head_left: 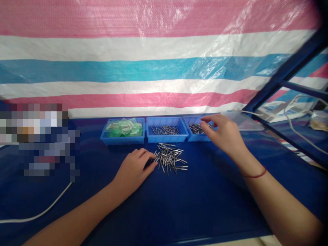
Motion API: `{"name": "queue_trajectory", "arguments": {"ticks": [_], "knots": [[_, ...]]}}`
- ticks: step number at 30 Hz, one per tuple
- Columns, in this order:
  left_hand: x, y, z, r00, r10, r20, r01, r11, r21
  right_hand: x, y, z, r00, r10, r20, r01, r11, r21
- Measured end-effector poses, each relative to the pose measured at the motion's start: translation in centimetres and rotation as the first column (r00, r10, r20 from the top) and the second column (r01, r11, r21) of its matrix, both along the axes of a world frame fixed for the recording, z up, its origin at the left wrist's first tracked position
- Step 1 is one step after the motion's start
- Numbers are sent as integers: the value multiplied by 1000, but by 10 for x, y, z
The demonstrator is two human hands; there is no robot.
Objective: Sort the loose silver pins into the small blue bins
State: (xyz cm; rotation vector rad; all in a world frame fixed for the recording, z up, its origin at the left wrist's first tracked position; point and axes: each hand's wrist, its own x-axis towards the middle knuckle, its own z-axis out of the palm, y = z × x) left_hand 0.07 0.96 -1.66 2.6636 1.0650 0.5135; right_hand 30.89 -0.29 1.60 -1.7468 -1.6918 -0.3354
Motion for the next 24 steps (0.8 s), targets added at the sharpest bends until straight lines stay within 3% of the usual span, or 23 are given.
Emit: {"name": "queue_trajectory", "arguments": {"ticks": [6, 13, 18, 24], "knots": [[-3, 4, 1, 1000, -14, 14, 13, 1000, 19, -43, -15, 3, 969, 247, -15, -246, 967, 59], [-2, 1, 4, 996, 0, 94, 0, 1000, 0, -79, -27, -3, 840, 541, -33, -542, 838, -64], [3, -9, 14, 948, 78, 307, -43, 992, -119, -94, -33, -13, 798, 573, -187, -597, 793, -120], [8, -15, 19, 909, 136, 393, -26, 962, -271, -104, -36, -15, 674, 577, -462, -663, 748, -33]]}}
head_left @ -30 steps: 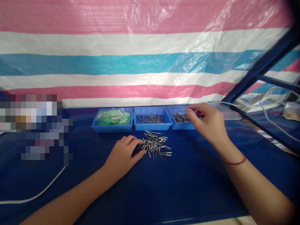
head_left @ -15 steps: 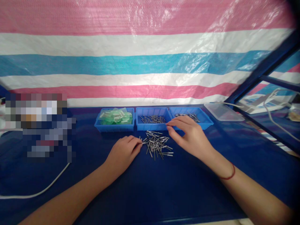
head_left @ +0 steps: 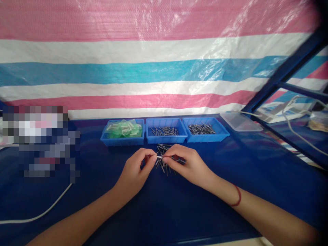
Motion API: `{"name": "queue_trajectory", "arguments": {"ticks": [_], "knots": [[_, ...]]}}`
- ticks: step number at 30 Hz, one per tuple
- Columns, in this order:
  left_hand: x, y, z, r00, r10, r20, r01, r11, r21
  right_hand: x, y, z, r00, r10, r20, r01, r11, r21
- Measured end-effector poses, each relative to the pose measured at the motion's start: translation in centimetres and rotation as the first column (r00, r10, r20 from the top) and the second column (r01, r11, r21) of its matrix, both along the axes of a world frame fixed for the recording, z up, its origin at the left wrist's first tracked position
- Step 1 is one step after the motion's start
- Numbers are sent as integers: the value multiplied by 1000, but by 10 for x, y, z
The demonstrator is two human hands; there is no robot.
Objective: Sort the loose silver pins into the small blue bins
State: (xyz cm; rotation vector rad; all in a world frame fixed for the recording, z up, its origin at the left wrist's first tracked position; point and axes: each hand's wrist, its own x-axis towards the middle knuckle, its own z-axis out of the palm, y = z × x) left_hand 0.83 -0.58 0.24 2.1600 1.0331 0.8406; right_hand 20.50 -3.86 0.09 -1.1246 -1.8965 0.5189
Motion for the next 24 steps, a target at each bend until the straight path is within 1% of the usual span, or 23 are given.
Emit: {"name": "queue_trajectory", "arguments": {"ticks": [3, 6, 9, 11, 13, 16, 24], "knots": [[1, 0, -1, 999, -37, -13, 37, 999, -25, 0, -1, 1, 996, -30, -82, 28, 999, -25], [3, -1, -2, 990, -127, -55, 125, 991, -35, 0, -3, 2, 992, -47, -115, 41, 998, -57], [4, -2, -3, 973, -223, -59, 221, 975, -36, -2, -5, 2, 992, -3, -122, -6, 997, -77], [4, -3, -4, 965, -258, -43, 256, 966, -33, -4, -6, 2, 992, 10, -123, -21, 996, -82], [4, -3, -4, 966, -258, -31, 257, 966, -30, -5, -6, 1, 992, -15, -126, 3, 996, -88], [3, -2, -4, 973, -228, -20, 228, 973, -23, -5, -6, 1, 990, -54, -130, 42, 995, -94], [2, -1, -4, 993, -114, 10, 114, 993, 31, -5, -7, 3, 989, -23, -146, 8, 995, -100]]}}
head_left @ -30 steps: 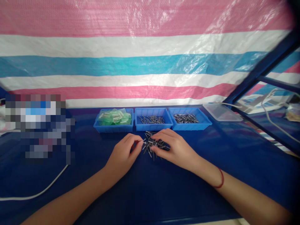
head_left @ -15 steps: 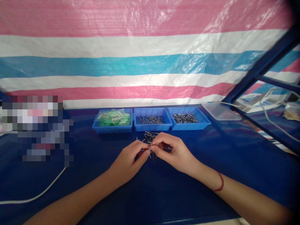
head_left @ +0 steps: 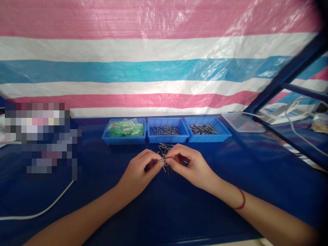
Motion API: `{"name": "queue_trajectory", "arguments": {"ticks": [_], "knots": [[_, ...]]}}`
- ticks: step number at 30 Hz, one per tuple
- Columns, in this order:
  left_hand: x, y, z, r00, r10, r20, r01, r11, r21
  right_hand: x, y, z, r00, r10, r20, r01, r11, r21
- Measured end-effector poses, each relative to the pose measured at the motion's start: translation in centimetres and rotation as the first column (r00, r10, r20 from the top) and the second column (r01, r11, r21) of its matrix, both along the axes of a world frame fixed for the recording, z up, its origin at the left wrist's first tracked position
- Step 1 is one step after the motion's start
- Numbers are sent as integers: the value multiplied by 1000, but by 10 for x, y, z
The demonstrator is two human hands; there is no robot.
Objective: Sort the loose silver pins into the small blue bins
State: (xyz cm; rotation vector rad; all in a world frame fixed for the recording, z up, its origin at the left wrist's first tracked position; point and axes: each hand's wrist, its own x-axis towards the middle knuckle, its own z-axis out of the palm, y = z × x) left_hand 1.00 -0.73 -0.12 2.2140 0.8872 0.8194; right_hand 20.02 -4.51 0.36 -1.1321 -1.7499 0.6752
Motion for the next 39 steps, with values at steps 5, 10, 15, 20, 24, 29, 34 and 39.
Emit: {"name": "queue_trajectory", "arguments": {"ticks": [5, 10, 15, 20, 24, 29, 34, 39], "knots": [[-2, 1, 0, 1000, 13, -25, -12, 1000, 15, 2, 2, -1, 999, 10, 48, -10, 1000, 7], [-2, 0, 1, 999, 9, -35, -8, 999, 37, 2, 1, 2, 987, 35, 155, -47, 996, 73], [-7, 7, -1, 982, 18, -186, 5, 993, 121, 24, 13, 8, 963, -154, 219, 115, 976, 183], [-14, 16, -3, 901, 102, -421, 27, 957, 288, 82, 39, 6, 757, -584, 293, 495, 805, 326], [-15, 15, -3, 850, 139, -509, 26, 952, 304, 113, 52, -2, 540, -689, 483, 501, 724, 473], [-13, 11, -4, 846, 104, -523, 70, 950, 303, 99, 46, 0, 539, -695, 476, 441, 714, 543], [-12, 10, -5, 827, 123, -549, 86, 937, 339, 62, 29, 9, 697, -566, 441, 295, 786, 543], [-11, 11, -7, 794, 172, -583, 89, 916, 391, 32, 17, 3, 808, -332, 487, 91, 887, 452]]}}
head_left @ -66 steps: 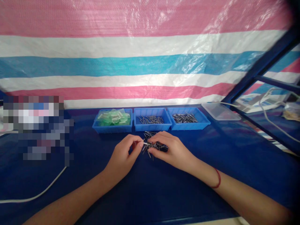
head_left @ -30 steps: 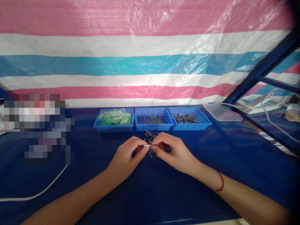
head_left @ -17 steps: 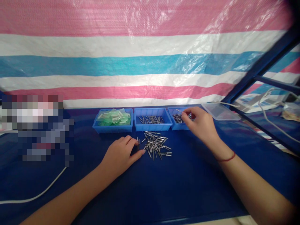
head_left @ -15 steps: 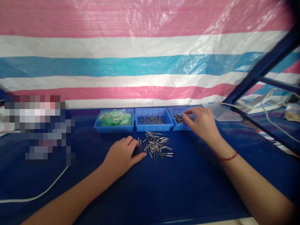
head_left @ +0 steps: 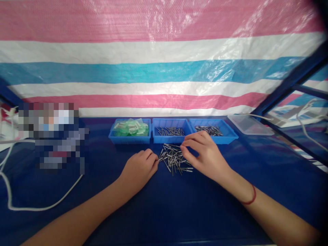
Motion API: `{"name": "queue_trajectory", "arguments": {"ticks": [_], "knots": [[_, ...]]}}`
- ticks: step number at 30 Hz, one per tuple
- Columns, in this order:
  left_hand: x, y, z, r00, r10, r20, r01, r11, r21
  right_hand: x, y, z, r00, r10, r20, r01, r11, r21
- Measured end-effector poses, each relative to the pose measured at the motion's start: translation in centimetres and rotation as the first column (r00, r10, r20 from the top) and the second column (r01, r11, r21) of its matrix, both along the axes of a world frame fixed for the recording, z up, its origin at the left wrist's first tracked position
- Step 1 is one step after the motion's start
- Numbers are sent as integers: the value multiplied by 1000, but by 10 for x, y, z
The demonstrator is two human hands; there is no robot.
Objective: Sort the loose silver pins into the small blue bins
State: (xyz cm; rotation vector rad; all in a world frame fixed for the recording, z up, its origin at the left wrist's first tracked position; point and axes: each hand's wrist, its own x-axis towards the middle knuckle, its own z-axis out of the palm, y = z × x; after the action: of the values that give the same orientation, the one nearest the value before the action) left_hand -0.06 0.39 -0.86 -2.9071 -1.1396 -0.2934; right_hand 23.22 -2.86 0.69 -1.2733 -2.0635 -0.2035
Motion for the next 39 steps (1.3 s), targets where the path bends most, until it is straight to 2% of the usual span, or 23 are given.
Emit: {"name": "queue_trajectory", "arguments": {"ticks": [4, 8, 12, 15, 20, 24, 26, 31, 39], "knots": [[0, 1, -1, 1000, 9, 30, -10, 999, 40, -15, -5, -8, 992, 122, 27, -118, 986, -117], [1, 1, 4, 982, -10, 187, 1, 999, 48, -23, -7, -13, 986, 169, -1, -166, 967, -192], [3, -2, 10, 921, -3, 389, 20, 999, -40, -28, -8, -15, 975, 159, -154, -189, 960, -208], [4, -7, 14, 881, 11, 473, 61, 989, -136, -29, -9, -14, 945, 151, -290, -217, 953, -210], [4, -10, 15, 872, 13, 490, 109, 969, -220, -26, -9, -10, 903, 152, -403, -261, 938, -229], [5, -8, 13, 883, -74, 464, 204, 950, -238, -25, -10, -6, 892, 173, -417, -284, 934, -218], [5, -7, 11, 879, -98, 468, 237, 939, -248, -26, -11, -5, 863, 178, -473, -318, 919, -234], [5, -8, 7, 857, -47, 514, 232, 925, -302, -30, -12, -7, 755, 109, -647, -394, 864, -315], [5, -10, 7, 839, 11, 544, 194, 928, -317, -31, -13, -9, 742, 106, -662, -401, 862, -311]]}}
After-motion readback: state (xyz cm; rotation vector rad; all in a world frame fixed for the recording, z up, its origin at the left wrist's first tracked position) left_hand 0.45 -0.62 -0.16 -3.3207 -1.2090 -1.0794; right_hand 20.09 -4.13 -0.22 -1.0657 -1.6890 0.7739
